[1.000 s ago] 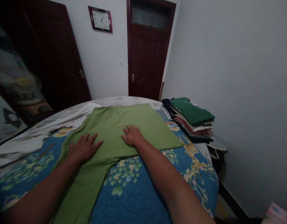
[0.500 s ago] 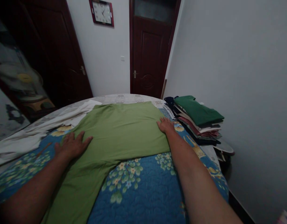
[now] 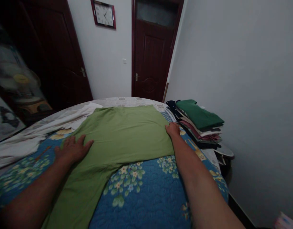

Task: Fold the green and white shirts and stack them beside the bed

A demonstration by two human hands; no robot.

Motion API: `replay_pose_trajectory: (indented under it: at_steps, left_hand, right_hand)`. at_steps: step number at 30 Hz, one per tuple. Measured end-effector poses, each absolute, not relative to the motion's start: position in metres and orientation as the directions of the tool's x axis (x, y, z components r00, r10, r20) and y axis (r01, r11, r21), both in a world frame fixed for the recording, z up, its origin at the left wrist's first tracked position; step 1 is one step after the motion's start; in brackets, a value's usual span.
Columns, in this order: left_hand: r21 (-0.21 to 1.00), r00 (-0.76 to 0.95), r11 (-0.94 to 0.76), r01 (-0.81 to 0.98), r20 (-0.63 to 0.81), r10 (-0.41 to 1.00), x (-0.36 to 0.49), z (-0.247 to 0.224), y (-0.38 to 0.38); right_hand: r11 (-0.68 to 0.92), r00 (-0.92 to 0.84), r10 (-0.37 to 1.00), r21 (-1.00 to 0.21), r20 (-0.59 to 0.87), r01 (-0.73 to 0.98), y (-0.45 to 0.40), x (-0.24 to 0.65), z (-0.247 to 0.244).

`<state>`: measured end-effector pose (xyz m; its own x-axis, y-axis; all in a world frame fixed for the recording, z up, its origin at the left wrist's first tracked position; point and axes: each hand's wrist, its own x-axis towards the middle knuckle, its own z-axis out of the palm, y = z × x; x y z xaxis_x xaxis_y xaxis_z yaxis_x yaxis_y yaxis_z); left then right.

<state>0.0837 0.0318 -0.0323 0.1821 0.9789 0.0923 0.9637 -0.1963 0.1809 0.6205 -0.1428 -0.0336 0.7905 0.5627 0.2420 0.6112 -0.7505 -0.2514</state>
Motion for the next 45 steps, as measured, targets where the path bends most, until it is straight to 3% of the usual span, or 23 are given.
replay_pose_trajectory:
  at_steps: [5,15,22,28,36,45]
  left_hand:
    - [0.162,0.192,-0.204,0.966,0.086,0.978,0.084,-0.032,0.032]
    - [0.187,0.182,-0.195,0.963,0.08,0.98,0.085,-0.029,0.032]
    - [0.182,0.196,-0.211,0.96,0.099,0.976,0.083,-0.032,0.035]
    - [0.181,0.209,-0.228,0.957,0.118,0.971,0.083,-0.03,0.032]
    - [0.179,0.207,-0.222,0.958,0.1,0.973,0.084,-0.028,0.031]
    - [0.176,0.199,-0.211,0.962,0.084,0.976,0.084,-0.028,0.031]
  right_hand:
    - [-0.81,0.846,0.452,-0.265,0.283,0.522,-0.141,0.615,-0.034]
    - [-0.807,0.849,0.464,-0.276,0.252,0.523,-0.145,0.605,-0.027]
    - [-0.668,0.663,0.639,-0.144,0.391,0.73,-0.149,0.6,-0.029]
    - [-0.627,0.607,0.691,-0.092,0.393,0.774,-0.15,0.596,-0.026]
    - [-0.713,0.698,0.621,-0.114,0.355,0.692,-0.147,0.602,-0.029]
    - [-0.69,0.738,0.63,-0.26,0.241,0.675,-0.142,0.622,-0.026]
